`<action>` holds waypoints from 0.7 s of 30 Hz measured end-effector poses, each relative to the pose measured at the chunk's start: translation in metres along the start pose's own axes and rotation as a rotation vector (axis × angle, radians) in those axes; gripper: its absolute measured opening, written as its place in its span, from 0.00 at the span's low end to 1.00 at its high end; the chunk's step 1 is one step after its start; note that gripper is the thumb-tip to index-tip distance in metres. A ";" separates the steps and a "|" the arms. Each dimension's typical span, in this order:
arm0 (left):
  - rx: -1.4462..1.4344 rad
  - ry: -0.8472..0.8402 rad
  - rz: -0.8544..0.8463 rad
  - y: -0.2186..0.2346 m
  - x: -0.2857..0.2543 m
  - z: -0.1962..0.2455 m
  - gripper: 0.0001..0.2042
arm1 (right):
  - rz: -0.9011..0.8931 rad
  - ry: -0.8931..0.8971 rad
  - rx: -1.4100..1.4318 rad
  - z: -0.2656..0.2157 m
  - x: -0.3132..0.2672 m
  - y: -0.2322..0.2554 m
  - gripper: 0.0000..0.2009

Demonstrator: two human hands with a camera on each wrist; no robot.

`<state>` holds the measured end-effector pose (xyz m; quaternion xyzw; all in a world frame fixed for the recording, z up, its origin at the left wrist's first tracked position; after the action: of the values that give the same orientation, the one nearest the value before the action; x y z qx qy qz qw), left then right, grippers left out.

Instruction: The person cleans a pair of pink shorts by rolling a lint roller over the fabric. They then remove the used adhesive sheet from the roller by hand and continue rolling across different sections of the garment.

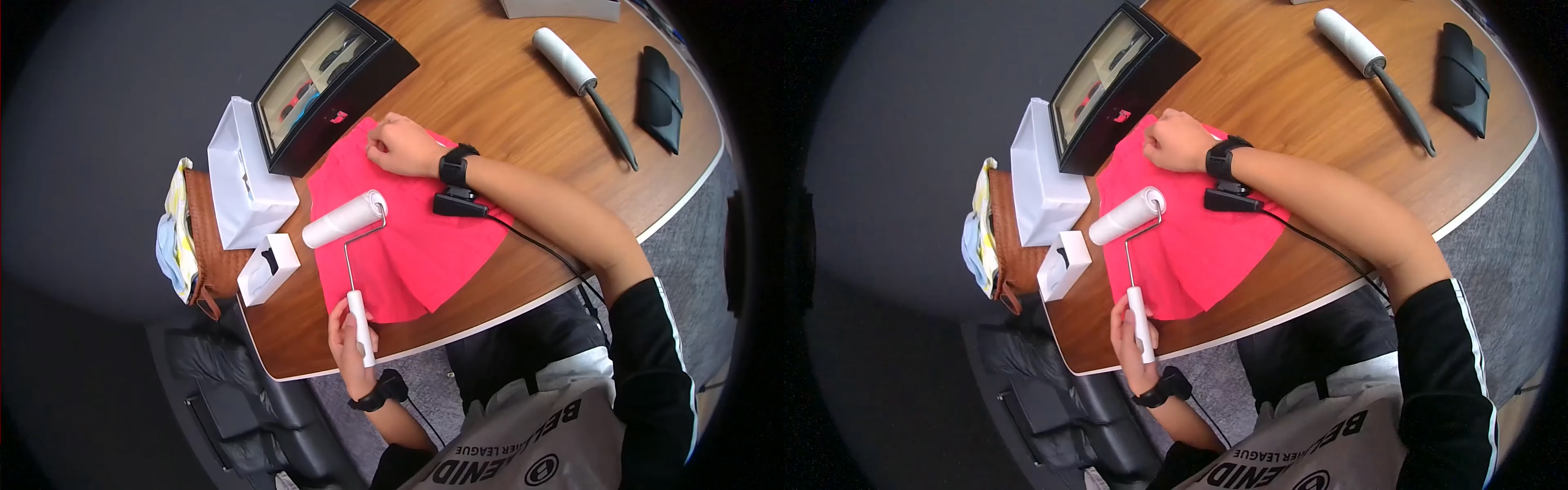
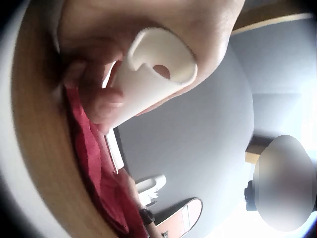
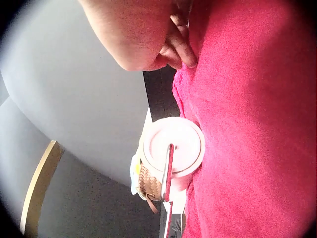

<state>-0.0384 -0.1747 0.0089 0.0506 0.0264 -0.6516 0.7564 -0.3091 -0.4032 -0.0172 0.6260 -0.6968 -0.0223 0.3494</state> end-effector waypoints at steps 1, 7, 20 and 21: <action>-0.049 0.089 0.017 0.004 0.001 -0.001 0.18 | -0.005 0.002 -0.008 0.000 0.000 0.000 0.11; -0.248 0.144 -0.158 0.010 0.008 -0.009 0.23 | 0.029 0.004 0.029 -0.001 -0.001 0.002 0.11; -0.340 0.019 -0.169 0.017 0.009 -0.019 0.31 | 0.054 0.024 0.067 -0.001 0.001 0.001 0.12; -0.335 0.010 -0.155 0.016 0.009 -0.018 0.31 | 0.052 0.025 0.066 -0.001 0.002 0.002 0.12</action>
<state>-0.0211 -0.1792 -0.0093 -0.0750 0.1418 -0.6941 0.7017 -0.3102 -0.4041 -0.0141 0.6191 -0.7087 0.0175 0.3378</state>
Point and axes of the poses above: each hand's wrist, its own x-axis towards the middle knuckle, its own y-axis out of the back of the hand, z = x × y, the point moved 5 cm from there along x, towards the middle knuckle, and after that the axes turned 3 degrees about -y, right-handed, at the moved point
